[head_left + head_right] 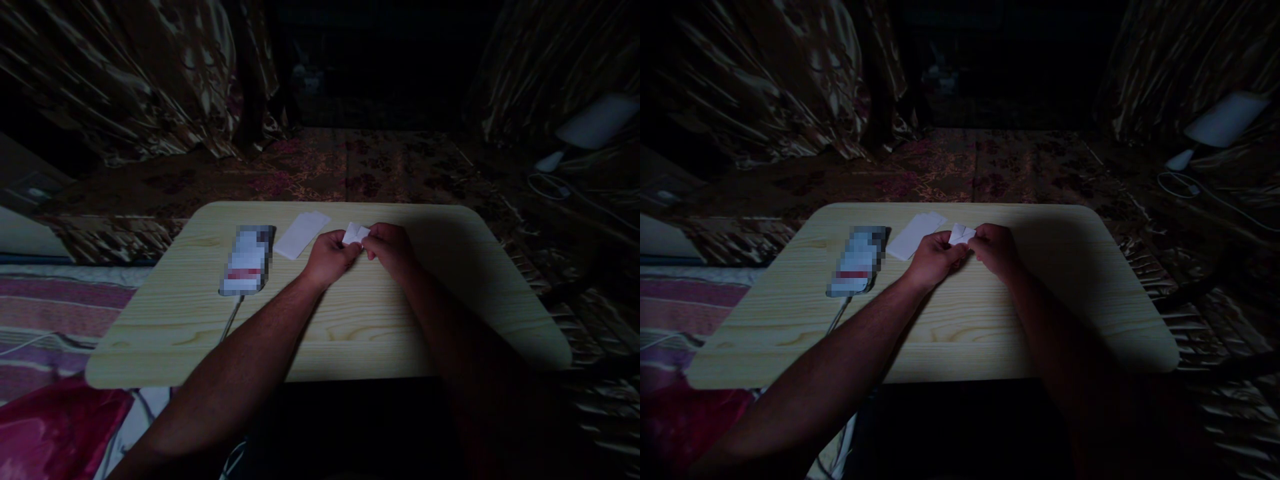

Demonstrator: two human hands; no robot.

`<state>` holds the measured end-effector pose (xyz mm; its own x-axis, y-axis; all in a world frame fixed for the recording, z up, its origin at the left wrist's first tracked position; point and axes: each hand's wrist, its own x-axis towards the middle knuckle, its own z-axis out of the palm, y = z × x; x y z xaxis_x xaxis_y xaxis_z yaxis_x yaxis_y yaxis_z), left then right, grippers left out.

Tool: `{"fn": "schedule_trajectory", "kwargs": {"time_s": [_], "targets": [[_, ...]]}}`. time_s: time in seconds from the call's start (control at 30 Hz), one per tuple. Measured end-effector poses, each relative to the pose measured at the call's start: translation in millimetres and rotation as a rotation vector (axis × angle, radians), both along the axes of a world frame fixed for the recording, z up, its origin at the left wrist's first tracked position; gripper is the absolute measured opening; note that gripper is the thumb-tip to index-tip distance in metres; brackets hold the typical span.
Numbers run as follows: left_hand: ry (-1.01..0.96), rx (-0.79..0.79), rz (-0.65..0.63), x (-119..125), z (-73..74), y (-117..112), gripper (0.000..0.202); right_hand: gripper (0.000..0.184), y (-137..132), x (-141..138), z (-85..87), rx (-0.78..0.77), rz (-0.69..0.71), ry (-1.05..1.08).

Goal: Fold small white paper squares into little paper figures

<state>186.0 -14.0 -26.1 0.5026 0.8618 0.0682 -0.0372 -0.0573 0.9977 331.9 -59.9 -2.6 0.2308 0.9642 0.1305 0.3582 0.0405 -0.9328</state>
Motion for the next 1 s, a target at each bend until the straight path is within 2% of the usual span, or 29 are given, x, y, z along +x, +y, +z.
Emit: {"fn": "schedule_trajectory", "kwargs": {"time_s": [0.47,0.77,1.0], "targets": [[-0.042,-0.054,0.047,-0.7,1.7,1.2,0.019,0.009,-0.3,0.4,1.4,-0.02,0.031,0.104],[-0.035,-0.063,0.01,-0.2,-0.9,0.8,0.02,0.008,-1.5,1.9,2.1,-0.01,0.002,0.032],[-0.052,-0.081,0.028,0.1,0.3,1.0,0.019,0.01,-1.8,0.9,3.0,-0.017,-0.004,0.045]]}}
